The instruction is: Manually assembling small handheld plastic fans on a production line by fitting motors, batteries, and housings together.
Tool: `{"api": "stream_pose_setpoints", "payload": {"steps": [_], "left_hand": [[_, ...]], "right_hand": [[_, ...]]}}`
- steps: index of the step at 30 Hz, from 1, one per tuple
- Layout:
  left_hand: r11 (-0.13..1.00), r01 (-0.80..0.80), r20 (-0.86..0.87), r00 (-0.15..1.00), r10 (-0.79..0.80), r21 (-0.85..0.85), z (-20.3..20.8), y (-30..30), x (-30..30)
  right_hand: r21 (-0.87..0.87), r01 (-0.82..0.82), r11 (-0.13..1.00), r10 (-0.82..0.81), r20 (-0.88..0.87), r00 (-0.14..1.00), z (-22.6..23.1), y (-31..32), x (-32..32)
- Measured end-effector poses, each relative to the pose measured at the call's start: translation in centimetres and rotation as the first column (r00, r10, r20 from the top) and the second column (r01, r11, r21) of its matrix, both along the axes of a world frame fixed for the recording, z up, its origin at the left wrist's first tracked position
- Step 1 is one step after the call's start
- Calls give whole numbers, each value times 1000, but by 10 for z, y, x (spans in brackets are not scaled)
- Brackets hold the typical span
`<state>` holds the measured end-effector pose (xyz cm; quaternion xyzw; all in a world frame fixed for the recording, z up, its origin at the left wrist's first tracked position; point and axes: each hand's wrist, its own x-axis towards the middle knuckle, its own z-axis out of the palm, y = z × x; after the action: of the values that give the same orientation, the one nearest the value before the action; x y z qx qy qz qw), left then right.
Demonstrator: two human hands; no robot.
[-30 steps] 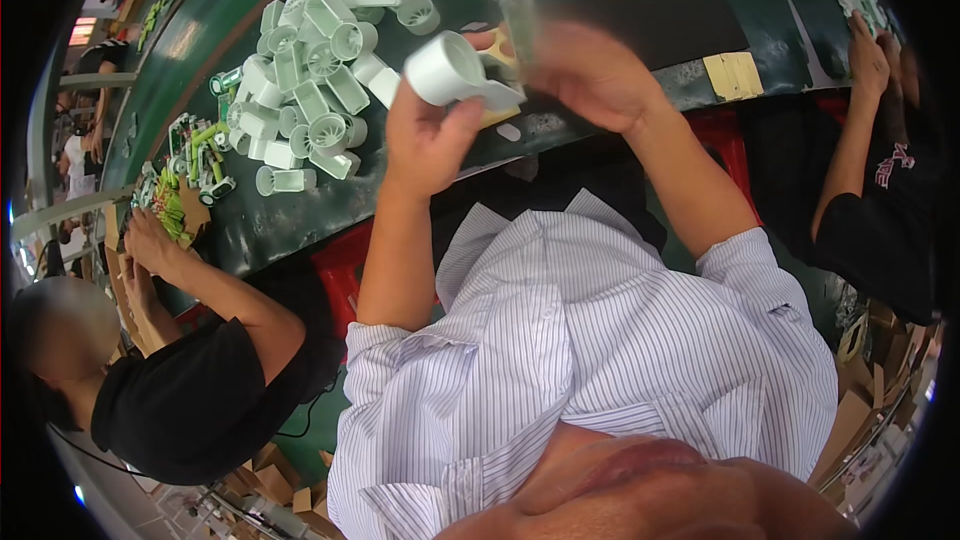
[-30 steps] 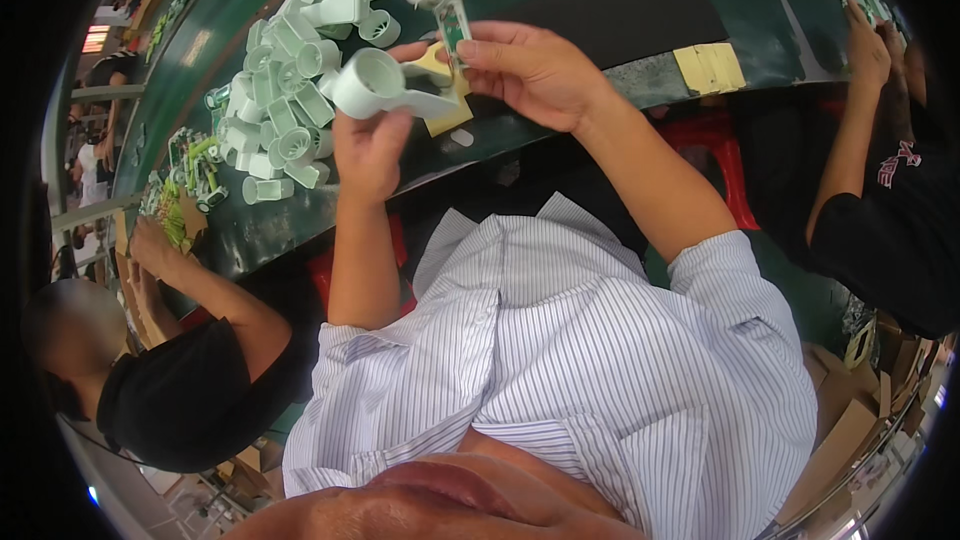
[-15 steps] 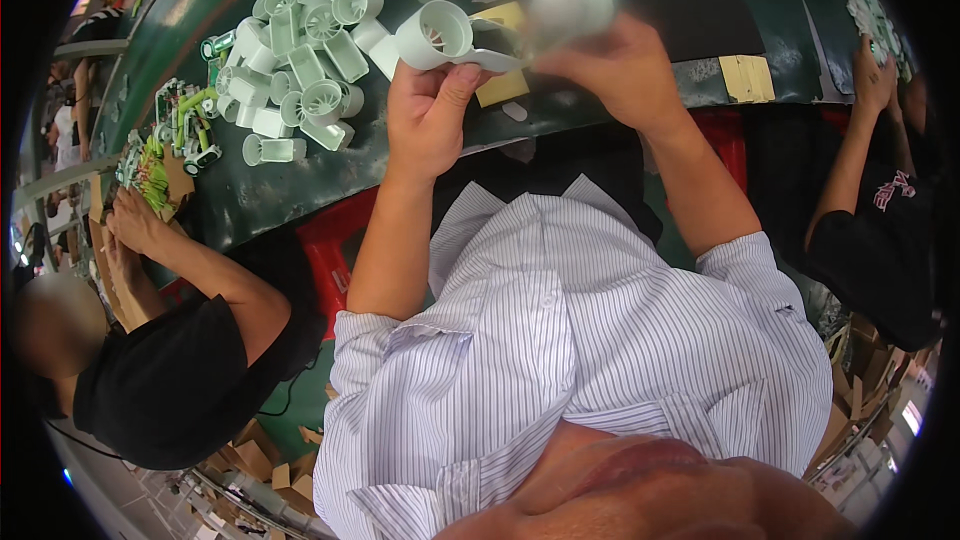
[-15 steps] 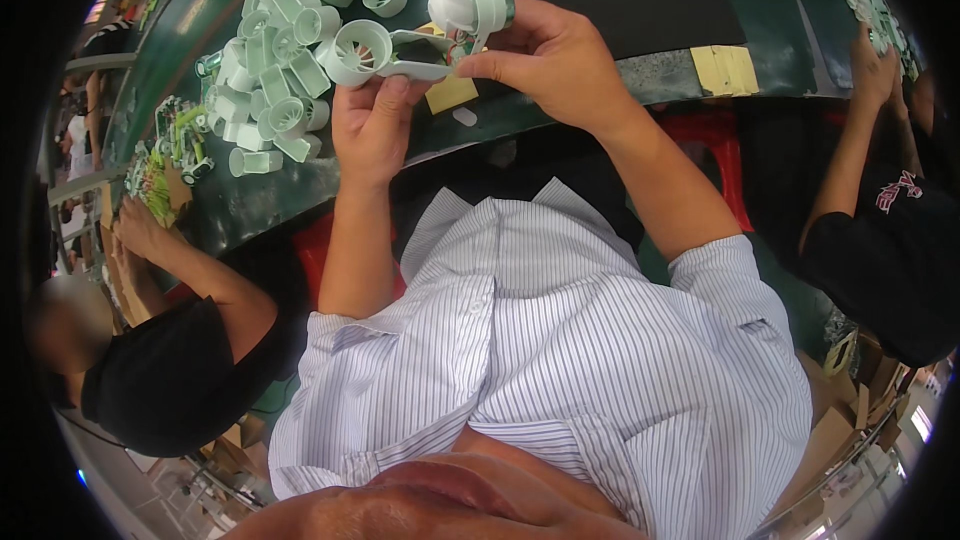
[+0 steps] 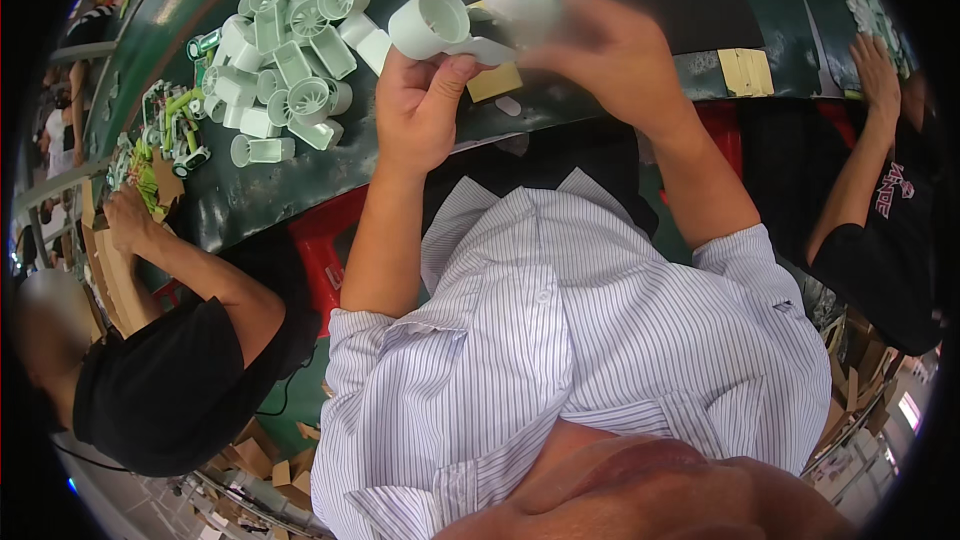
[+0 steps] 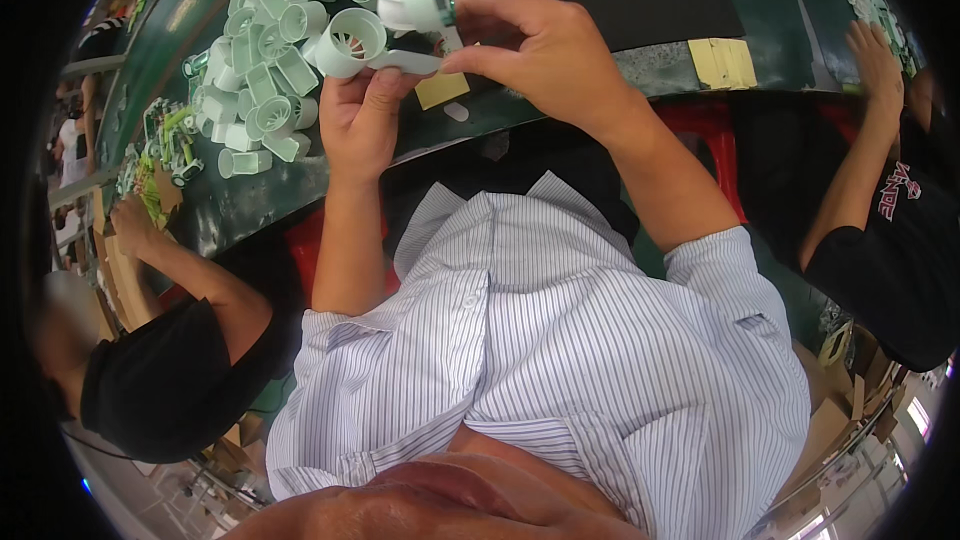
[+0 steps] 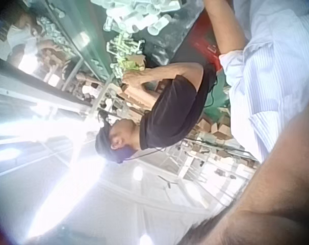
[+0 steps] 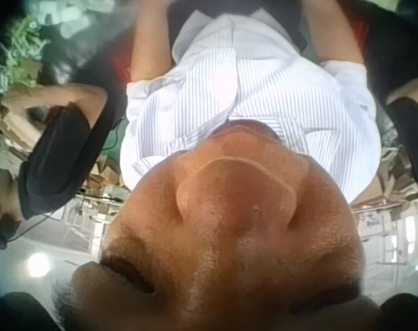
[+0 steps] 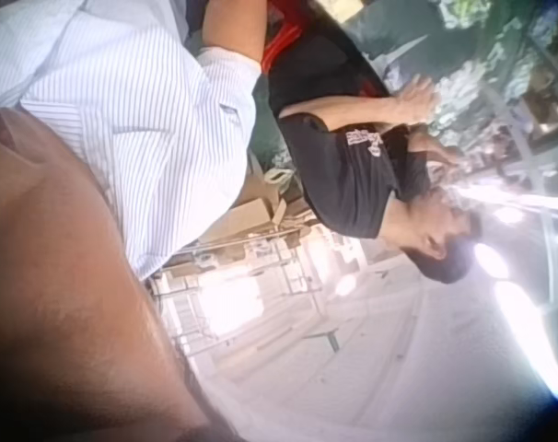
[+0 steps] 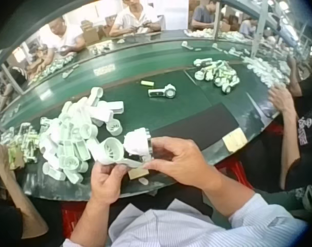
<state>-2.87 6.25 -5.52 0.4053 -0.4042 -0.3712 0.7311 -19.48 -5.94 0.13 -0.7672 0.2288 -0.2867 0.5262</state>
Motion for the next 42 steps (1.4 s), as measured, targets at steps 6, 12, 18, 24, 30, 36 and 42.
{"api": "stream_pose_setpoints", "payload": {"steps": [6,12,18,24,30,36,42], "left_hand": [[1000,20,34,999,-20,10,8,-2,-1],[999,16,-40,999,-14,39,20,-4,-10],[976,-112,-195,970,148,185,39,-12,-24],[984,-145,-333,927,173,108,36,-14,-25],[974,93,-339,927,-160,-206,33,-12,-10],[988,103,119,986,-117,117,48,5,15],[984,-78,492,871,-11,160,55,13,20]], "right_hand": [[-370,-25,929,47,51,998,-9,-11,7],[-593,-32,805,42,3,999,-8,-14,11],[-754,-19,656,-45,-65,997,-15,-10,17],[-807,49,588,30,82,996,-14,-19,21],[312,-261,914,222,156,963,-10,-24,10],[253,-311,916,256,230,939,-2,-16,-1],[-25,-379,925,380,86,921,6,-23,1]]}}
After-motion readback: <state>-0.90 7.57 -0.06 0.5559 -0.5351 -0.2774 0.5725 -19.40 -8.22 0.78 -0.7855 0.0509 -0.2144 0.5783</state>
